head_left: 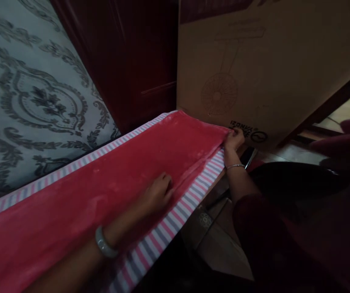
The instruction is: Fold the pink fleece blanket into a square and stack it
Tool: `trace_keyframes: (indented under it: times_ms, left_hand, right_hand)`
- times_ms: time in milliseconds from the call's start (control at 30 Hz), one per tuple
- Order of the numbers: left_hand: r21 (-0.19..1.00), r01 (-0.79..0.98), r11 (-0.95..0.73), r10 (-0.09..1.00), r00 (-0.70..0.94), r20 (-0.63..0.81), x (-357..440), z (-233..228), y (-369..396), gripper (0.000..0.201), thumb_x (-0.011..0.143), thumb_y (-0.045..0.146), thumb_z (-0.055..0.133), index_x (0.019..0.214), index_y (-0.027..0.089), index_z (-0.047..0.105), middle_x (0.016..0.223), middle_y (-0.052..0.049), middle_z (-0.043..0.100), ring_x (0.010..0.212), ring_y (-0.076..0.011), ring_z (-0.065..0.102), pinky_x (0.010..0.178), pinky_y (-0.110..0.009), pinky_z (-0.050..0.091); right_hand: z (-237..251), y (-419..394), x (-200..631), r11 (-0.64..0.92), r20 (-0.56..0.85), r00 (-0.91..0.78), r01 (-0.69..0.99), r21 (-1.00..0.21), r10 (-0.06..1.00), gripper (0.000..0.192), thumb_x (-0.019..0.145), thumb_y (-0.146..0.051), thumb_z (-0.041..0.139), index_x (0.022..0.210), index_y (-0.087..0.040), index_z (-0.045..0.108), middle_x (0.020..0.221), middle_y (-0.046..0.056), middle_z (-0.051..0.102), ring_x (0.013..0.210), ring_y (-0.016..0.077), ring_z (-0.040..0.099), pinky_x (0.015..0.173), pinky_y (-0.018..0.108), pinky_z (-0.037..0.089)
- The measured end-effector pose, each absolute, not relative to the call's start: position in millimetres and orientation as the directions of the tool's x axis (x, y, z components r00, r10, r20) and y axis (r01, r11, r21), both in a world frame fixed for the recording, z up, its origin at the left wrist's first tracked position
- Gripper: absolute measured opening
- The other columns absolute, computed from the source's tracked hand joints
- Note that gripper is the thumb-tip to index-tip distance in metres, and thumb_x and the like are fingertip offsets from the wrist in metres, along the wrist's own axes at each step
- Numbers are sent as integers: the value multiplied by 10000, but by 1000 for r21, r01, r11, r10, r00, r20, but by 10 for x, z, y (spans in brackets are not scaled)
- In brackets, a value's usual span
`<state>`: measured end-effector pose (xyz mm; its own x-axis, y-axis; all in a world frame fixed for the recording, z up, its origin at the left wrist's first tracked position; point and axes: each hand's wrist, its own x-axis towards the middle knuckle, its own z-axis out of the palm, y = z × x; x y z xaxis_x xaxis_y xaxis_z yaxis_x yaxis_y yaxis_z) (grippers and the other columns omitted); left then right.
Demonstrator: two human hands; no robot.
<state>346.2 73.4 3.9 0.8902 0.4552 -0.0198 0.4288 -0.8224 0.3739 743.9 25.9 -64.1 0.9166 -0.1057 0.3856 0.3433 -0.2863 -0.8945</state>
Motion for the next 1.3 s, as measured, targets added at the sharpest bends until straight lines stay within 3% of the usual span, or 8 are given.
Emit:
trace_keyframes:
  times_ms: [67, 133, 300, 400, 700, 900, 1067, 1300]
  left_hand:
    - [354, 420, -836, 449, 894, -1, 3303, -78, 676, 95, 897, 258, 546, 956, 191, 578, 1032, -80, 600, 866, -197, 591, 777, -330, 482]
    - [322, 410, -853, 441, 897, 26, 3267, -162, 646, 113, 933, 253, 502, 987, 181, 570, 1069, -96, 589, 904, -206, 592, 811, -342, 489]
    - [216, 433, -875, 443, 896, -2, 3378, -128, 587, 197, 963, 164, 401, 1030, 159, 587, 1084, -124, 605, 990, -230, 607, 912, -370, 480]
    - [172, 497, -851, 498, 866, -41, 3421, -12, 525, 227, 958, 144, 398, 1061, 141, 600, 1119, -141, 616, 1027, -240, 618, 927, -367, 476]
    - [127, 478, -869, 484, 875, 12, 3402, -9, 336, 318, 948, 109, 365, 1136, 140, 620, 1187, -152, 624, 1119, -258, 595, 951, -384, 479]
    - [291, 404, -867, 455, 880, 136, 2854, 209, 619, 233, 932, 209, 491, 1095, 164, 651, 1165, -118, 648, 1076, -225, 617, 953, -348, 483]
    - [159, 544, -824, 561, 824, 83, 1888, 296, 700, 194, 934, 229, 467, 945, 166, 650, 1012, -111, 663, 953, -230, 624, 867, -354, 482]
    - [143, 491, -859, 500, 866, 28, 1403, -52, 362, 201, 926, 333, 550, 1010, 162, 614, 1044, -121, 618, 947, -248, 608, 828, -367, 485]
  right_hand:
    - [-622, 159, 7281, -328, 480, 868, 420, -846, -126, 382, 781, -107, 487, 1130, -84, 642, 1160, 193, 638, 1109, 290, 559, 1042, 485, 414]
    - [-611, 52, 7036, -341, 584, 811, 543, -767, -22, 397, 766, -103, 473, 1121, -112, 652, 1173, 182, 639, 1135, 300, 550, 1059, 512, 403]
    - [-660, -119, 6243, -70, 635, 410, 869, -489, 655, 399, 703, -92, 522, 1024, -207, 727, 1134, 100, 710, 1113, 283, 607, 1039, 493, 449]
    - [-697, -167, 5906, 30, 543, 198, 924, -382, 816, 467, 698, -78, 575, 1098, -243, 751, 1264, 79, 694, 1203, 291, 588, 1074, 520, 426]
    - [-738, -369, 5690, -36, 592, 275, 923, -383, 758, 384, 863, -85, 505, 1066, -249, 786, 1133, 79, 751, 1107, 244, 656, 1014, 441, 512]
    - [-590, -409, 5437, -134, 564, 351, 911, -389, 747, 421, 872, -107, 490, 1204, -200, 731, 1203, 123, 723, 1156, 275, 638, 1053, 473, 485]
    - [-525, -335, 5037, 40, 541, 162, 939, -343, 825, 449, 894, -211, 557, 1332, -214, 653, 1372, 121, 637, 1300, 285, 557, 1114, 516, 431]
    - [-677, -415, 4880, 112, 438, 51, 934, -338, 898, 455, 866, -179, 565, 1309, -205, 667, 1324, 137, 664, 1237, 278, 606, 1049, 496, 481]
